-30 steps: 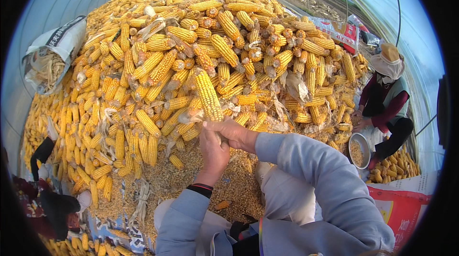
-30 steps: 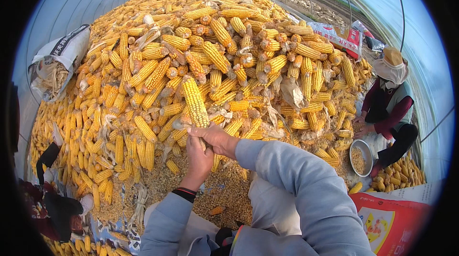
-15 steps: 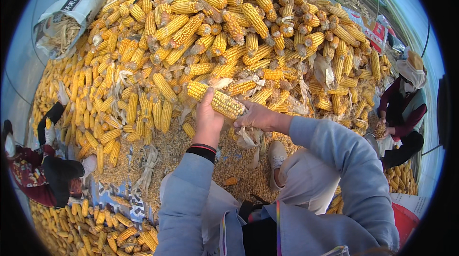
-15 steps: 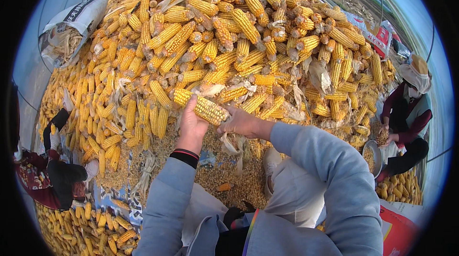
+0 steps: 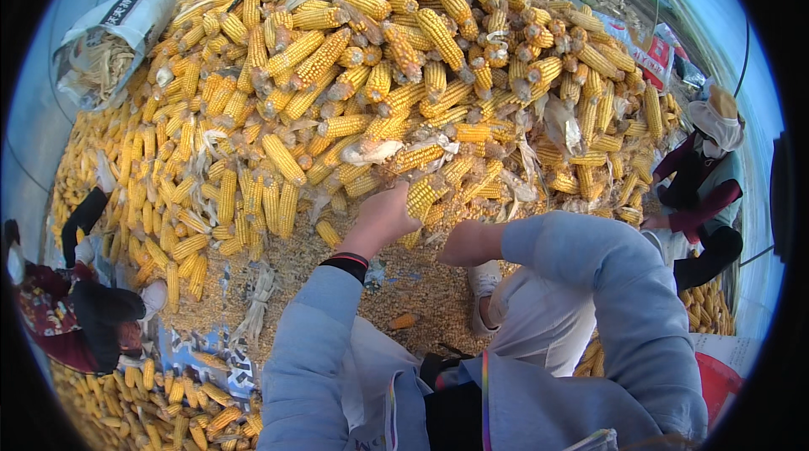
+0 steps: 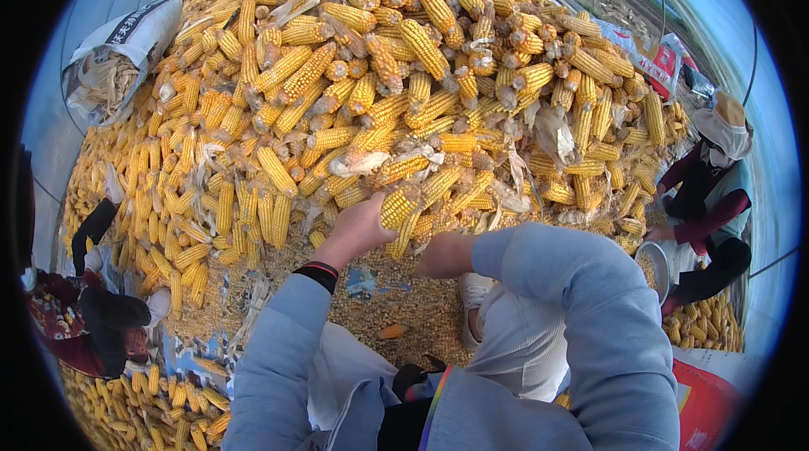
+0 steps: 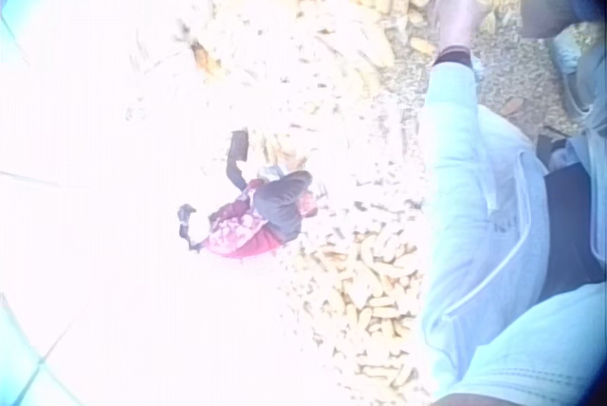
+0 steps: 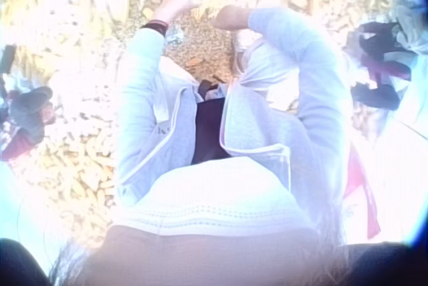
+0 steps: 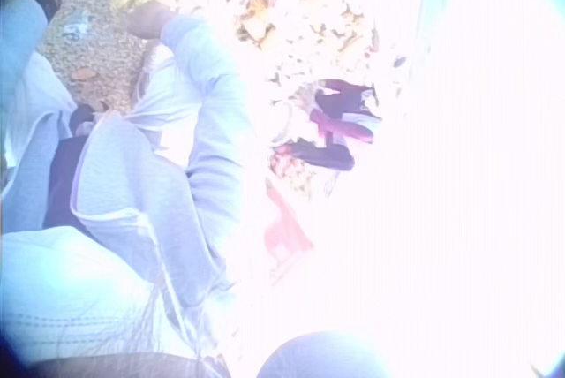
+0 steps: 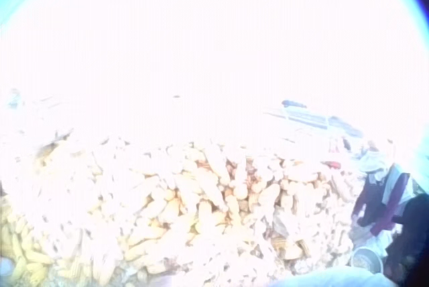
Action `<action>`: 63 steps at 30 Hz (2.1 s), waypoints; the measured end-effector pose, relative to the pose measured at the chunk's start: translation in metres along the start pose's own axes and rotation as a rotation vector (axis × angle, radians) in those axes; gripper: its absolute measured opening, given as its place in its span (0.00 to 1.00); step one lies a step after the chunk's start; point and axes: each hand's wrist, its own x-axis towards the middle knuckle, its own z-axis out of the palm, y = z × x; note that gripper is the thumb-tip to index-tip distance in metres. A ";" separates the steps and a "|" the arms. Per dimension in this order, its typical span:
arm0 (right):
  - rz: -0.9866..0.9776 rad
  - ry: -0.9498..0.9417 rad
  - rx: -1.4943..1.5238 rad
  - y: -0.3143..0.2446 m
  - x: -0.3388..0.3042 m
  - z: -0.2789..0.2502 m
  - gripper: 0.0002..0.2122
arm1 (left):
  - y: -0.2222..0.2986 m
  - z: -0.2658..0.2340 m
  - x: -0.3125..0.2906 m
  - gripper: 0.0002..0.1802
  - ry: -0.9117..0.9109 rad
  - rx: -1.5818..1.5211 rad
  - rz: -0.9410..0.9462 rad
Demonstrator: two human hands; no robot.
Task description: The person shucks dried corn cobs by hand, removing husks and kernels, then scoops loose kernels into a metal bowl and pours them into a large sack. Other workers are visible nearby performing similar tasks.
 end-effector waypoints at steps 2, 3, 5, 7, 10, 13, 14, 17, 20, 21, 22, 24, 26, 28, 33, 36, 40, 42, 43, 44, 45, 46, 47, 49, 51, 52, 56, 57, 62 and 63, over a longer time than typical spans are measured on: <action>-0.016 -0.047 -0.016 -0.002 -0.008 0.002 0.11 | -0.001 -0.002 -0.014 0.45 -0.064 -0.112 -0.008; 0.081 -0.027 0.099 -0.001 -0.014 0.004 0.12 | -0.008 -0.005 -0.020 0.43 0.048 -0.075 -0.066; 0.169 0.020 0.117 0.009 -0.028 0.003 0.12 | -0.033 -0.009 -0.029 0.40 0.162 -0.029 -0.140; 0.211 0.030 0.042 0.023 -0.048 0.003 0.12 | -0.079 -0.018 -0.046 0.40 0.056 0.177 -0.183; 0.291 0.034 0.065 0.035 -0.076 0.004 0.12 | -0.165 -0.036 -0.125 0.38 0.068 0.350 -0.323; 0.220 0.169 0.143 0.032 -0.089 0.010 0.13 | -0.221 -0.058 -0.293 0.30 0.043 0.583 -0.743; 0.168 0.194 0.188 0.029 -0.090 0.013 0.13 | -0.227 -0.068 -0.361 0.35 -0.322 0.674 -1.008; 0.079 0.289 0.248 0.027 -0.086 0.023 0.10 | -0.228 -0.098 -0.509 0.49 -0.703 0.833 -1.462; -0.015 0.147 0.212 0.030 -0.076 0.026 0.08 | -0.240 -0.121 -0.487 0.38 -0.910 0.614 -1.330; -0.047 0.191 0.230 0.031 -0.074 0.026 0.08 | -0.242 -0.114 -0.443 0.30 -0.450 0.611 -1.127; -0.067 0.229 0.250 0.032 -0.071 0.025 0.08 | -0.248 -0.108 -0.377 0.30 -0.261 0.526 -0.900; -0.070 0.273 0.287 0.032 -0.068 0.021 0.09 | -0.243 -0.076 -0.234 0.37 0.008 0.522 -0.559; -0.038 0.274 0.321 0.031 -0.066 0.018 0.11 | -0.221 -0.039 -0.097 0.43 0.208 0.461 -0.200; -0.017 0.263 0.316 0.030 -0.066 0.016 0.09 | -0.187 -0.006 0.009 0.45 0.319 0.440 -0.126; 0.015 0.320 0.376 0.036 -0.071 0.018 0.10 | -0.114 0.037 0.123 0.44 0.503 0.310 -0.155; -0.032 0.373 0.367 0.039 -0.069 0.017 0.10 | -0.112 0.040 0.119 0.41 0.262 0.387 -0.345; -0.020 0.323 0.308 0.038 -0.062 0.016 0.10 | -0.124 0.029 0.070 0.42 -0.044 -0.001 -0.377; -0.028 0.289 0.288 0.040 -0.059 0.016 0.12 | -0.121 0.021 0.035 0.45 0.006 -0.106 -0.311; -0.034 0.331 0.306 0.041 -0.058 0.015 0.14 | -0.119 0.015 0.016 0.45 -0.035 -0.243 -0.297; -0.041 0.372 0.324 0.042 -0.057 0.014 0.16 | -0.115 0.009 0.001 0.45 -0.055 -0.398 -0.270; -0.036 0.394 0.345 0.043 -0.057 0.012 0.18 | -0.110 0.004 -0.013 0.43 -0.036 -0.379 -0.246; -0.010 0.444 0.382 0.044 -0.056 0.009 0.19 | -0.105 0.000 -0.025 0.41 0.002 -0.378 -0.214; 0.031 0.473 0.422 0.044 -0.056 0.005 0.21 | -0.098 -0.004 -0.034 0.40 0.040 -0.378 -0.181; 0.059 0.547 0.563 0.044 -0.055 -0.006 0.25 | -0.083 -0.008 -0.051 0.38 0.104 -0.445 -0.237; 0.078 0.590 0.891 0.040 -0.051 -0.021 0.28 | -0.064 -0.008 -0.062 0.37 0.122 -0.802 -0.318; 0.179 0.573 1.069 0.037 -0.050 -0.028 0.30 | -0.054 -0.008 -0.066 0.37 0.081 -0.992 -0.339; -0.011 0.747 1.734 0.014 -0.047 -0.051 0.42 | -0.016 -0.005 -0.074 0.28 0.341 -0.536 0.008; -0.030 0.754 1.807 0.009 -0.046 -0.057 0.45 | -0.010 -0.003 -0.074 0.25 0.410 -0.490 0.038; -0.013 0.715 1.703 -0.008 -0.054 -0.070 0.33 | 0.000 0.005 -0.057 0.19 0.301 -1.534 -0.117; -0.055 0.708 1.610 -0.011 -0.054 -0.069 0.32 | -0.002 0.008 -0.053 0.19 0.274 -1.683 -0.198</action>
